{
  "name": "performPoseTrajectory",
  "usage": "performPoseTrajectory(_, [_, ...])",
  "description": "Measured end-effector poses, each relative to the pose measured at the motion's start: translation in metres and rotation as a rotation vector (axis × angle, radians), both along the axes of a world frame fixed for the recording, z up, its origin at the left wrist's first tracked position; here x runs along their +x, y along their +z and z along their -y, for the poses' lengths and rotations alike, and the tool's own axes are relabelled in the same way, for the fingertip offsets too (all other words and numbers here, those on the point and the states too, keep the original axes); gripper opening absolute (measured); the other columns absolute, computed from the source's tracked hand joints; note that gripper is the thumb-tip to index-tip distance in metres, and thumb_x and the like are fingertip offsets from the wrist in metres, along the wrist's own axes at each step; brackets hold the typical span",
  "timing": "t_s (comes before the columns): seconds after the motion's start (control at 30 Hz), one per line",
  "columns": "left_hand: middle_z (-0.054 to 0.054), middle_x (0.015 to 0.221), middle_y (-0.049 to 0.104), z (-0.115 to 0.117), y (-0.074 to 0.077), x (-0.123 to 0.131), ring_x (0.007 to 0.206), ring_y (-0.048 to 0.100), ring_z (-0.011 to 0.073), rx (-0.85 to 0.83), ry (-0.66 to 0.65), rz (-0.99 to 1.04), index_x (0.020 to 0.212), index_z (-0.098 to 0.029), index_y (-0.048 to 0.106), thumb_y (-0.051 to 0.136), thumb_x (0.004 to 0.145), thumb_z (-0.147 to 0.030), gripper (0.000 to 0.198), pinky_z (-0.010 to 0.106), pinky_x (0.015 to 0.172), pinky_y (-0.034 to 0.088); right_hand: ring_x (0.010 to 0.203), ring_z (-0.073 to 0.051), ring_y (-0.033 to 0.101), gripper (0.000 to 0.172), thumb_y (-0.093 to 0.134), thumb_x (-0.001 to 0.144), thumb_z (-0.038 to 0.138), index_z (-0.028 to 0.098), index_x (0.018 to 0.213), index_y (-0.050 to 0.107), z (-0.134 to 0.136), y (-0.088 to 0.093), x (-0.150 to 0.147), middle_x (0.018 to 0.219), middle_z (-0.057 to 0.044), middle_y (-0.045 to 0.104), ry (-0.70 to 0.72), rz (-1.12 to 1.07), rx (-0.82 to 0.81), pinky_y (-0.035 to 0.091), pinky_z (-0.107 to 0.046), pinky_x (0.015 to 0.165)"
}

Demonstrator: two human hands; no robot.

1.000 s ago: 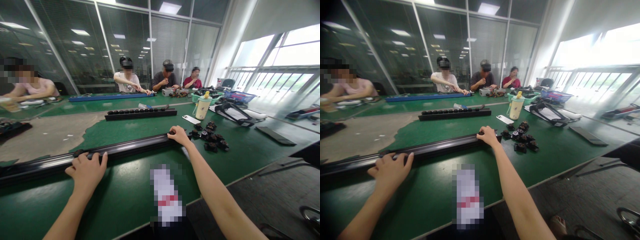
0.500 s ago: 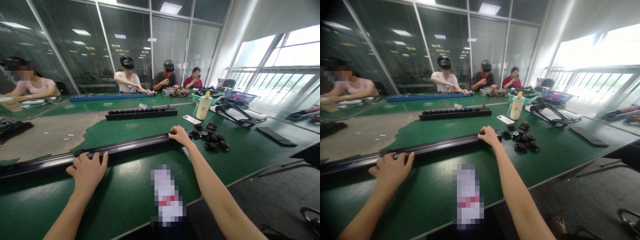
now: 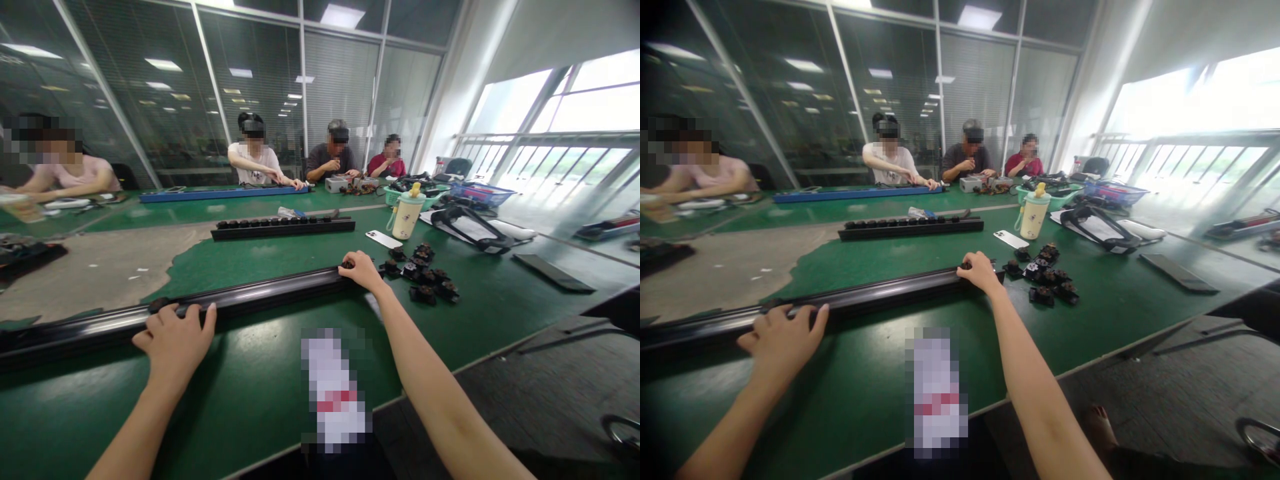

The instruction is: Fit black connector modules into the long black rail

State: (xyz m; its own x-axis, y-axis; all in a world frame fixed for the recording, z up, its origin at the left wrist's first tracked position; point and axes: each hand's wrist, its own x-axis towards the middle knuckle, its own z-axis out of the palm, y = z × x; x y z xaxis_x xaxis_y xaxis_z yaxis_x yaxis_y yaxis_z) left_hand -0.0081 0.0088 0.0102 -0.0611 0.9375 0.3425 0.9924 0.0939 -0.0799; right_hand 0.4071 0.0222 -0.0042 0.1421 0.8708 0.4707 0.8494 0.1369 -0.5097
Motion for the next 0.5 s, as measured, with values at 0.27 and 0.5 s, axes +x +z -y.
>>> performPoseTrajectory(0.27, [0.023,0.139,0.044,-0.0007,-0.0011,0.0000,0.118,0.039,0.0418,0.009,0.004,-0.009,0.118,-0.017,0.068,0.022,0.097,-0.056,0.064,0.051,0.087,0.033,0.079,-0.019,0.051,0.012,0.069,0.075,0.029,0.020,0.075,0.063,-0.0003,-0.0002,0.0026,0.073,-0.002,0.057,-0.008,0.005,0.000,0.040,-0.029,0.074])
performPoseTrajectory(0.5, [0.024,0.137,0.043,0.0031,0.0030,0.0021,0.118,0.040,0.0428,0.007,-0.008,-0.001,0.119,-0.015,0.068,0.023,0.097,-0.055,0.064,0.053,0.086,0.034,0.077,-0.018,0.051,0.016,0.070,0.076,0.035,0.020,0.079,0.065,0.0001,-0.0012,0.0081,0.076,-0.002,0.058,-0.018,0.011,-0.019,0.039,-0.029,0.073])
